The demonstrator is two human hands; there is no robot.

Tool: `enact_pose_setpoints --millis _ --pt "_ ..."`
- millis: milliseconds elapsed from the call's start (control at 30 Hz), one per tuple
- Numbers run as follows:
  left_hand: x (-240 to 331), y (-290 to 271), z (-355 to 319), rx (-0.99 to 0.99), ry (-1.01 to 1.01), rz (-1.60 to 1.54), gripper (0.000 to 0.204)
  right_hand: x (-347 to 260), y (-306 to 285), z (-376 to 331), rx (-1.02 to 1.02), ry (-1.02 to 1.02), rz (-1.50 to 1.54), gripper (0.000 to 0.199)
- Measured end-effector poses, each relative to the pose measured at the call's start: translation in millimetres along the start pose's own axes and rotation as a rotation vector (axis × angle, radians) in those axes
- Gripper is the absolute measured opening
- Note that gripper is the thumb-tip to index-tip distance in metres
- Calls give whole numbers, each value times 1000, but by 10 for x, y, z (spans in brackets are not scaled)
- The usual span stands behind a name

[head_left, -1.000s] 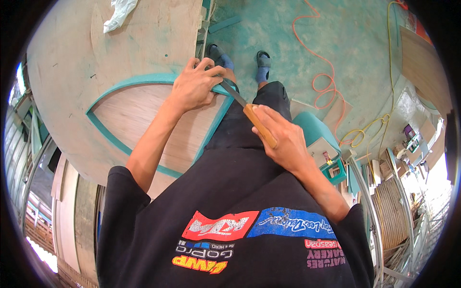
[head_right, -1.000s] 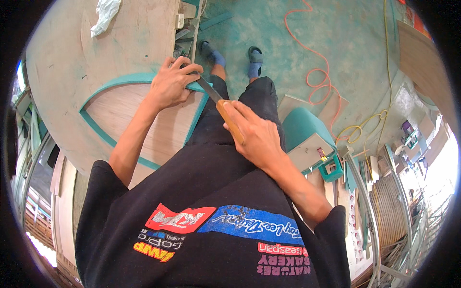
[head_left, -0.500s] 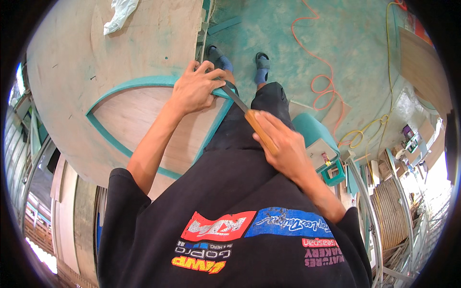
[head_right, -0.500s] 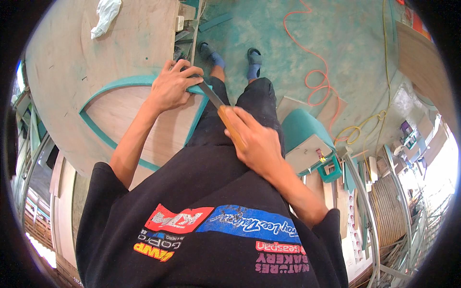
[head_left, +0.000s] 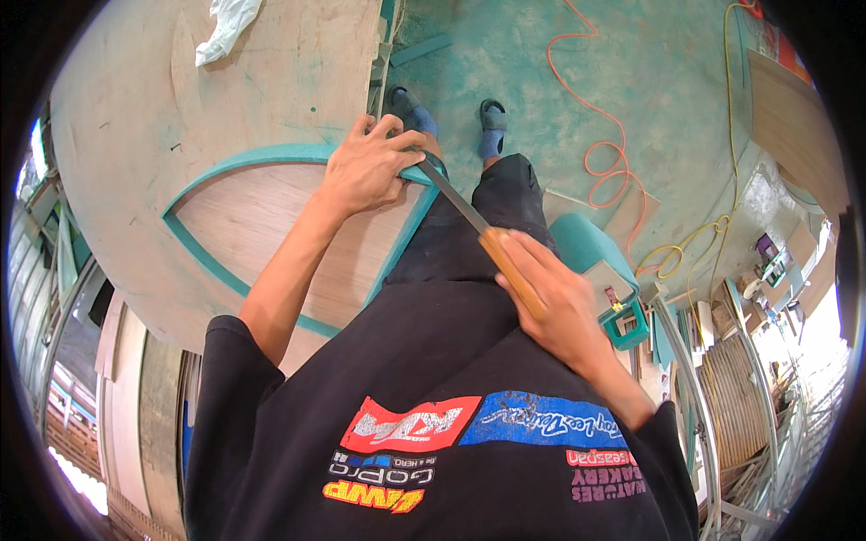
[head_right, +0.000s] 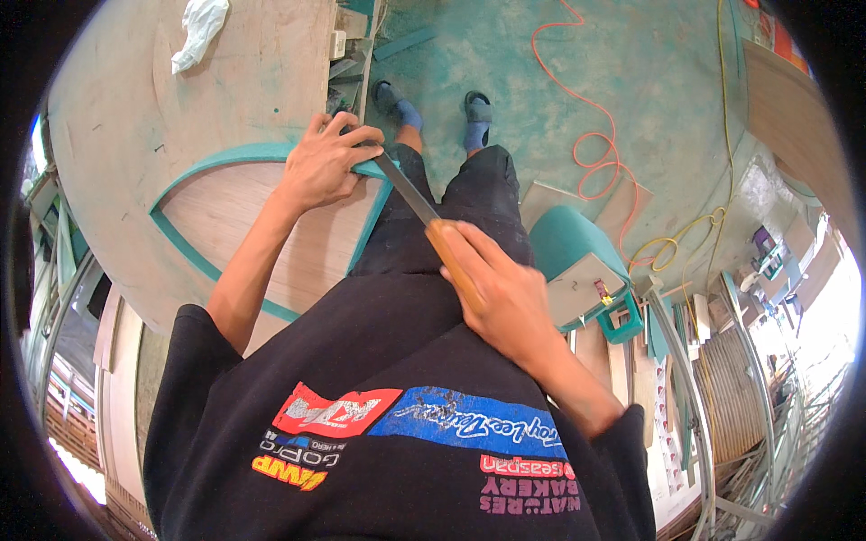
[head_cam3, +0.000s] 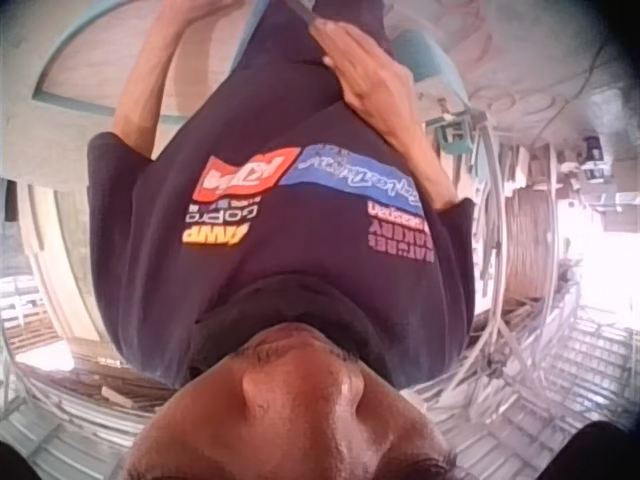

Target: The person attaches a thin green curved trim piece to a wooden panel by hand, securing it with a pneumatic nail gun and trimming the excess with a hand saw.

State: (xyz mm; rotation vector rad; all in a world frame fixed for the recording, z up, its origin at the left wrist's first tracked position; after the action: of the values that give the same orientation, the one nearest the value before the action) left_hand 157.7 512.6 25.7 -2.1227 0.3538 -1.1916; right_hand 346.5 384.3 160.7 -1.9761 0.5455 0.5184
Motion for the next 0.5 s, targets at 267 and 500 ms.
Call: enact_pose_setpoints --millis 267,500 --pt "-23 26 4 17 27 37 39 119 467 344 3 0 -44 46" --pt "-2 23 -12 -3 -5 6 40 50 -114 -146 39 -42 -23 44"
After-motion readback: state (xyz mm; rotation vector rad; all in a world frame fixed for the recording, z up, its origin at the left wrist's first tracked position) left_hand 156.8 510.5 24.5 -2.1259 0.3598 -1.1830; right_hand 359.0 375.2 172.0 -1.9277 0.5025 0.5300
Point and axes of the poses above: each hand's wrist, its own z-axis towards the middle knuckle, its own y-axis out of the palm, x = y × z, the point moved 6 cm from there along z, towards the middle knuckle, and after that the axes turned 11 degrees about -z, right-handed, at the moved point
